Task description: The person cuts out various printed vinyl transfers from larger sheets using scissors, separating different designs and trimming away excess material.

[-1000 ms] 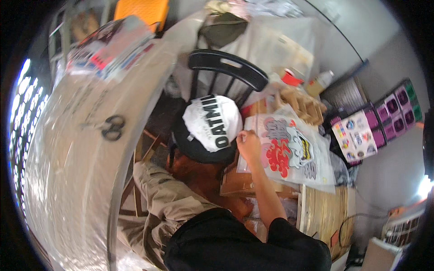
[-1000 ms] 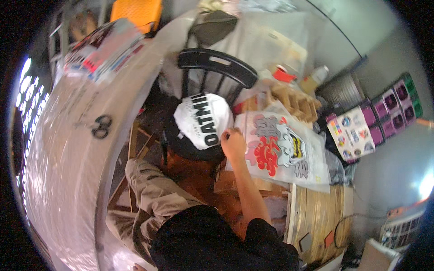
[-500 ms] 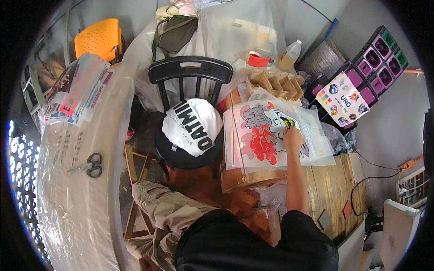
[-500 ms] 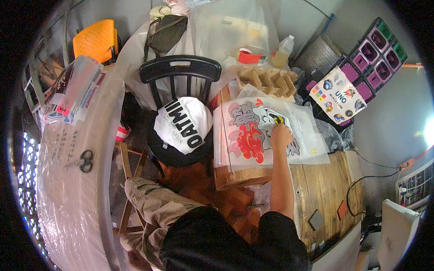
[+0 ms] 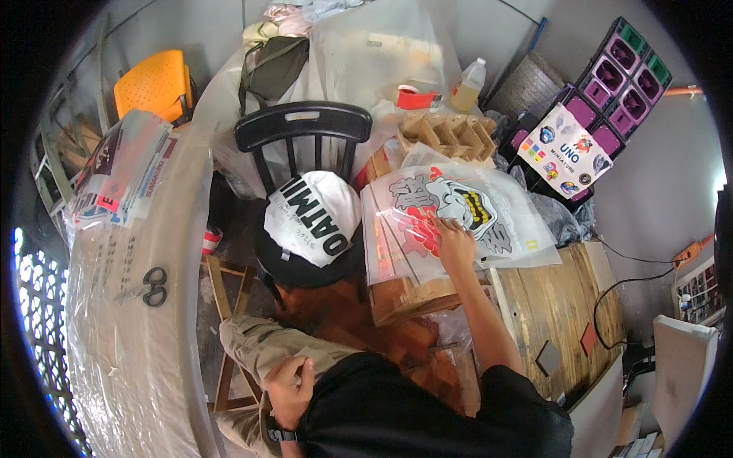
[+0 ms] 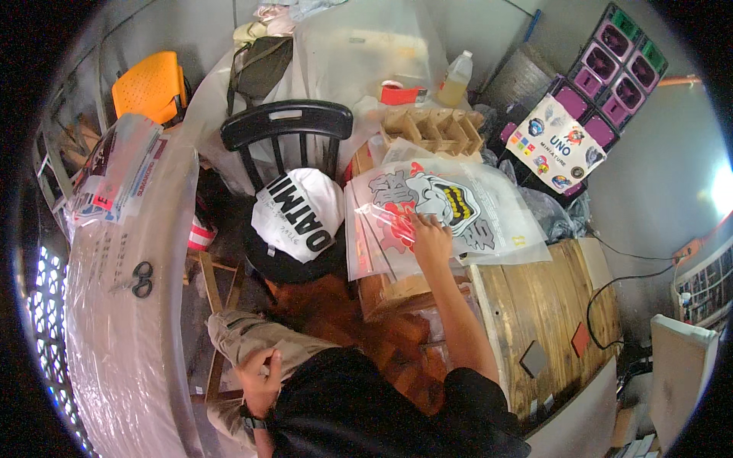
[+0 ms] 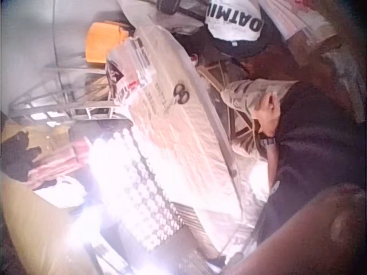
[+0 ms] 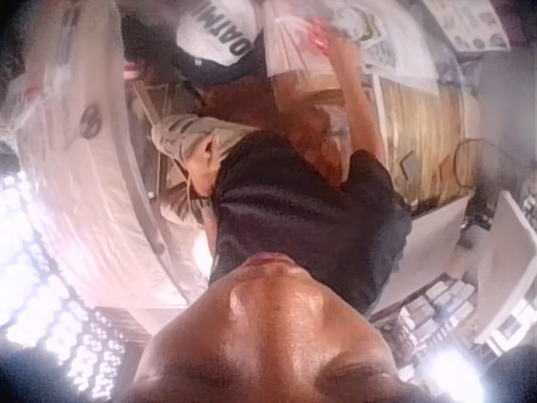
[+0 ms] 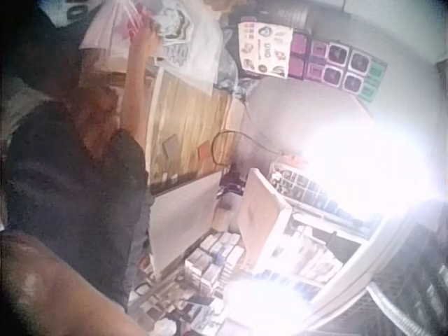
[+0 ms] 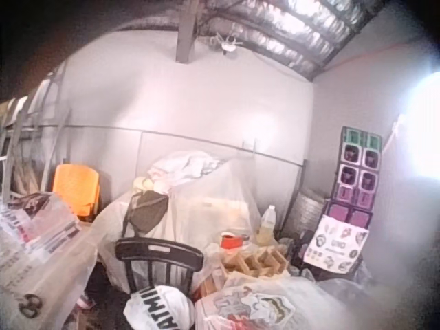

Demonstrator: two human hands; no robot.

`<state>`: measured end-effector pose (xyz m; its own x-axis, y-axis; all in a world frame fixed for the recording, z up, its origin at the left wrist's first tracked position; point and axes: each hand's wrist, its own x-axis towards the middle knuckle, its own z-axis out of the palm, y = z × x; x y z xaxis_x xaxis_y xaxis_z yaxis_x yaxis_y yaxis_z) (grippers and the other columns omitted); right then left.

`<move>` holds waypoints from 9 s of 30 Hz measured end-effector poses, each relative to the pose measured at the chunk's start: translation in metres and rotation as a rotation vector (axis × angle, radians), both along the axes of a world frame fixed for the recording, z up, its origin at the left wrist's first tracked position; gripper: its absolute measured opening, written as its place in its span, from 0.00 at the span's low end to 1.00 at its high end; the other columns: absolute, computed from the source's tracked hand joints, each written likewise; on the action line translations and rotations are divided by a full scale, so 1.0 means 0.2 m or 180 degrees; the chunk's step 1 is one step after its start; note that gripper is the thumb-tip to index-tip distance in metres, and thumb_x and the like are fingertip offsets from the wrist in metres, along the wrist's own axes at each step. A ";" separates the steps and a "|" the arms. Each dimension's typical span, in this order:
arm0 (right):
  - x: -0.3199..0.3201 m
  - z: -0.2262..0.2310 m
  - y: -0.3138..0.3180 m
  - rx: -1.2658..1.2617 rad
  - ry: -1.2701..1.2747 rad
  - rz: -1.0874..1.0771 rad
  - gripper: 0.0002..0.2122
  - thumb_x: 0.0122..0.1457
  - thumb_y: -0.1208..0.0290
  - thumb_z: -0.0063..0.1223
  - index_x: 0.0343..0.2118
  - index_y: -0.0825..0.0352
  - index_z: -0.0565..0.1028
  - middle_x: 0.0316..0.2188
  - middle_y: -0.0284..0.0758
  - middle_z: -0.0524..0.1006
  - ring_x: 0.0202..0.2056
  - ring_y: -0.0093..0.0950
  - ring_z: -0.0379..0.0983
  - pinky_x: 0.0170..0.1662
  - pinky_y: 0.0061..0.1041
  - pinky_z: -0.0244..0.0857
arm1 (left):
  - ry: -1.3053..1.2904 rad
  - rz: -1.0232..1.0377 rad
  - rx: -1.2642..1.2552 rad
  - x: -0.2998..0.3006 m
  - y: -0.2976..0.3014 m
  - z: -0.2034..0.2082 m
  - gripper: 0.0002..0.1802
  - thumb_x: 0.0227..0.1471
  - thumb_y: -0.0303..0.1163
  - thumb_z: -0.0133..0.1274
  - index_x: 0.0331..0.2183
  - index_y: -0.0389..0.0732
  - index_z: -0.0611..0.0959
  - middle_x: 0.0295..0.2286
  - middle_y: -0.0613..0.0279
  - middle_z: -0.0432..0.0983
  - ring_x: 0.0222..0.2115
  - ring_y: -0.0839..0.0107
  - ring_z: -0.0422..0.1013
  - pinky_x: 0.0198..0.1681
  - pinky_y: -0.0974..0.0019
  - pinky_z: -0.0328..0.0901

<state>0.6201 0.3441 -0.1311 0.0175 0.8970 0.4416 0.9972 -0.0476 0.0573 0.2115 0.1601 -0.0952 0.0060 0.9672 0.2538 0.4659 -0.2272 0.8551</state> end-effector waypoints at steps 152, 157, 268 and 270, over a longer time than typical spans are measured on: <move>-1.94 0.34 0.34 -0.1903 0.5010 0.3905 0.22 0.60 0.69 0.62 0.56 0.70 0.73 0.31 0.33 0.77 0.22 0.18 0.70 0.21 0.15 0.54 | 0.3496 0.5297 0.0990 -0.79 -1.25 1.11 0.10 0.53 0.15 0.50 0.37 0.33 0.82 0.32 0.52 0.79 0.31 0.63 0.76 0.34 0.65 0.68; -1.97 0.35 0.26 -0.2059 0.4858 0.4014 0.23 0.59 0.68 0.64 0.56 0.70 0.73 0.30 0.34 0.75 0.21 0.19 0.68 0.22 0.16 0.57 | 0.4060 0.3302 0.0045 -1.31 -1.10 1.80 0.13 0.60 0.32 0.50 0.38 0.32 0.83 0.36 0.45 0.80 0.35 0.49 0.77 0.41 0.58 0.70; -2.18 0.55 -0.97 -0.4831 0.2707 0.4261 0.32 0.64 0.62 0.59 0.64 0.75 0.61 0.15 0.29 0.72 0.19 0.13 0.69 0.20 0.18 0.66 | 0.1932 0.4451 -0.1483 -0.69 -0.81 0.30 0.55 0.42 0.70 0.59 0.62 0.42 0.69 0.66 0.42 0.50 0.68 0.44 0.42 0.69 0.43 0.36; -2.20 0.56 -0.97 -0.4822 0.2714 0.4275 0.31 0.64 0.62 0.59 0.64 0.75 0.61 0.15 0.30 0.72 0.19 0.13 0.69 0.20 0.18 0.66 | 0.1909 0.4438 -0.1484 -0.69 -0.82 0.31 0.55 0.42 0.70 0.59 0.62 0.42 0.69 0.66 0.41 0.50 0.68 0.44 0.42 0.69 0.43 0.36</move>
